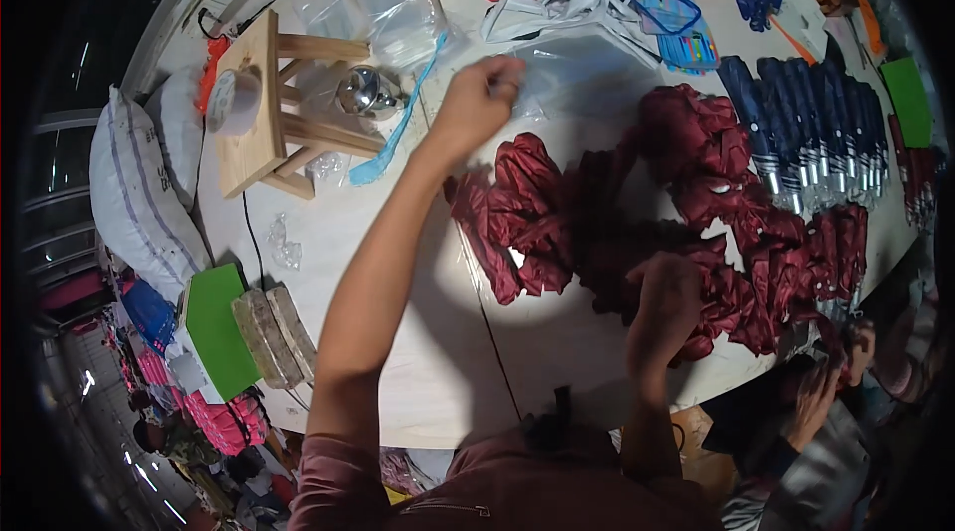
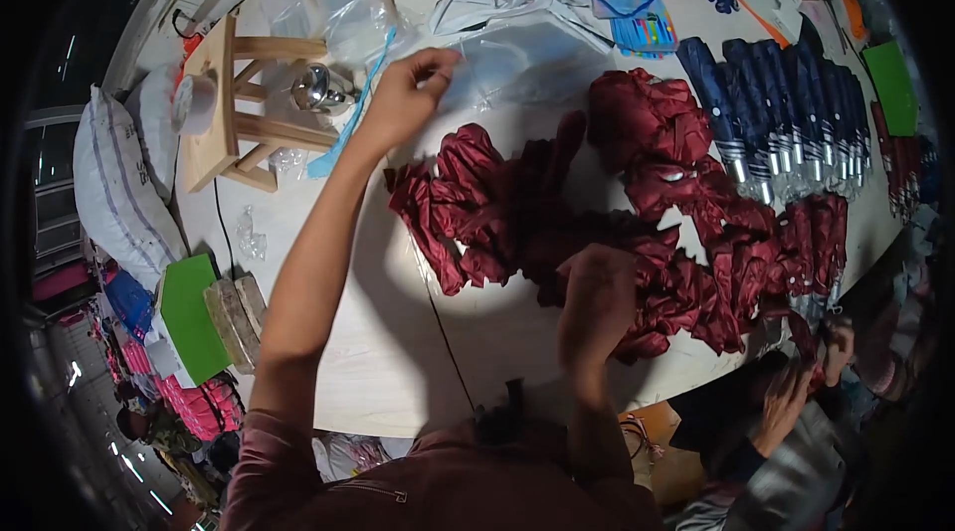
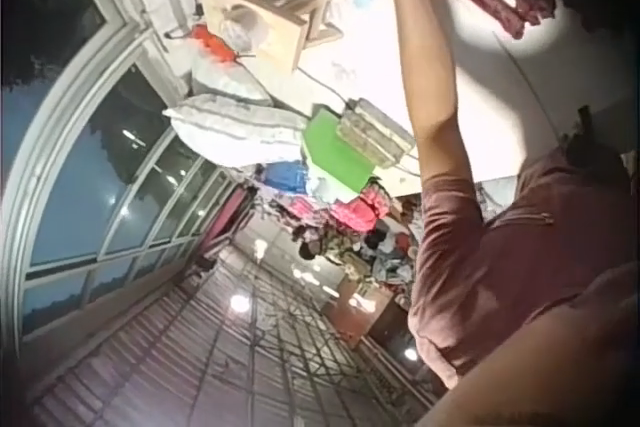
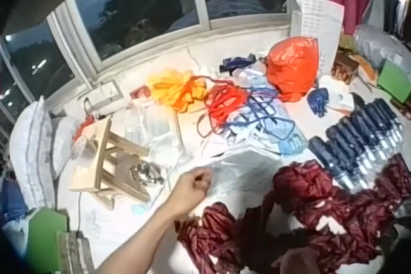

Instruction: Packaging red fabric accessories into clear plastic sleeves.

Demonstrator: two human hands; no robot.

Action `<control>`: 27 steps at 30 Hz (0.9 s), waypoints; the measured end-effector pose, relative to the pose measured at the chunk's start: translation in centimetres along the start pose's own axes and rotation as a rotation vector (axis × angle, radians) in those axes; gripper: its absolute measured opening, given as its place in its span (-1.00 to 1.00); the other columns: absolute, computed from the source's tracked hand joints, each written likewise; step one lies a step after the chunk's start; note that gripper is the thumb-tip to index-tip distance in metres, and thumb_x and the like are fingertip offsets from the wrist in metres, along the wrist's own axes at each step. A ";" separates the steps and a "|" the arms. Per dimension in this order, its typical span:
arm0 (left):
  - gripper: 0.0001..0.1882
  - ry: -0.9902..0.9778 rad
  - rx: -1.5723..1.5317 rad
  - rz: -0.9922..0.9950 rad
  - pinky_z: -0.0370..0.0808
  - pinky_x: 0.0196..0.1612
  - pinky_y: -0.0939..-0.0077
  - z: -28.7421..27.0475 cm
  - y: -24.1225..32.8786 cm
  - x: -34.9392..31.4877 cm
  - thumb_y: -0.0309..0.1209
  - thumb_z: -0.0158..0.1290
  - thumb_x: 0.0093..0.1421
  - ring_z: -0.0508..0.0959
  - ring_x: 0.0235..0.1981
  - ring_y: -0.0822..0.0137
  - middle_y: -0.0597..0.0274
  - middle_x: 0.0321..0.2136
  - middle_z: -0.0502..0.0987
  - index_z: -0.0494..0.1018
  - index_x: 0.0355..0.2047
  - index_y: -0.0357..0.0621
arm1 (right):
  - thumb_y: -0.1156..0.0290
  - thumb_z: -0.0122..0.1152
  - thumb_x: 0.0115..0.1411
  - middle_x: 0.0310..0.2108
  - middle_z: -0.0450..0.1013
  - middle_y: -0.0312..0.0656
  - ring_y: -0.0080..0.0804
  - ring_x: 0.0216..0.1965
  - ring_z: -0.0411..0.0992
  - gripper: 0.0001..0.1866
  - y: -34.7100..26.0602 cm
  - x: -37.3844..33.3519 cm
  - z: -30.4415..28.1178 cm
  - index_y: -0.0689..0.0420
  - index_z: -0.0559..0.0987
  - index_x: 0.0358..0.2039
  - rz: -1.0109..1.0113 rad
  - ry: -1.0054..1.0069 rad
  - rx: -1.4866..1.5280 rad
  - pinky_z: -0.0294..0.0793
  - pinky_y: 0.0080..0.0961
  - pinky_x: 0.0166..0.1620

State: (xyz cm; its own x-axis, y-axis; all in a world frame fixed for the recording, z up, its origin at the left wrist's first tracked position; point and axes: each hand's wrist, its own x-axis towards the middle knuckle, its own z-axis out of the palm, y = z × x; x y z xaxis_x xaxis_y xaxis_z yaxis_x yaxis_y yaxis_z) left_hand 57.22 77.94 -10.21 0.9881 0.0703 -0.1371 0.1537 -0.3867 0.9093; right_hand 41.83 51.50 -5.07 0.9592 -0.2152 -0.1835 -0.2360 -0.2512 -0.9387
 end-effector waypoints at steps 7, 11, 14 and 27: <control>-0.30 0.045 0.614 0.192 0.36 0.10 0.17 3.2 -5.1 8.0 -0.12 0.26 0.07 0.41 0.01 -0.10 -0.20 0.02 0.41 0.37 0.09 -0.35 | 0.55 0.01 0.25 -0.42 0.44 -0.30 -0.57 -0.47 0.28 -0.90 -0.4 0.4 0.8 0.14 0.48 -0.40 0.053 -0.133 0.047 0.28 -0.64 -0.33; -0.22 0.028 0.822 0.089 0.34 0.08 0.13 5.0 -4.2 9.5 -0.07 0.34 -0.02 0.36 -0.03 -0.11 -0.20 -0.02 0.36 0.33 0.07 -0.33 | 0.56 0.02 0.25 -0.42 0.45 -0.29 -0.59 -0.50 0.25 -0.93 0.5 0.7 0.4 0.15 0.47 -0.37 -0.009 -0.160 0.069 0.26 -0.66 -0.37; -0.19 0.053 0.886 0.098 0.33 0.05 0.13 5.5 -4.5 9.4 -0.06 0.38 -0.07 0.34 -0.06 -0.09 -0.19 -0.05 0.33 0.32 0.04 -0.32 | 0.56 0.02 0.26 -0.42 0.45 -0.28 -0.60 -0.51 0.23 -0.95 1.4 0.8 0.1 0.16 0.46 -0.35 -0.029 -0.168 0.090 0.24 -0.67 -0.39; -0.16 0.256 0.724 0.188 0.37 -0.02 0.18 6.0 -5.5 7.5 -0.04 0.46 -0.22 0.38 -0.14 -0.06 -0.16 -0.18 0.36 0.34 -0.09 -0.37 | 0.53 0.04 0.30 -0.42 0.44 -0.24 -0.61 -0.51 0.23 -0.97 1.9 1.1 -0.9 0.20 0.42 -0.29 -0.006 -0.192 0.174 0.23 -0.68 -0.40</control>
State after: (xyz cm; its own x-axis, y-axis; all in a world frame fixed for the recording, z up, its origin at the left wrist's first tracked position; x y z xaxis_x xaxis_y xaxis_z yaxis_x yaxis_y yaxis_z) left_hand 63.90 75.07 -18.61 0.9784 0.1203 0.1683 0.0405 -0.9091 0.4146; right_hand 42.28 49.97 -6.78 0.9765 -0.0269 -0.2138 -0.2154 -0.0826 -0.9730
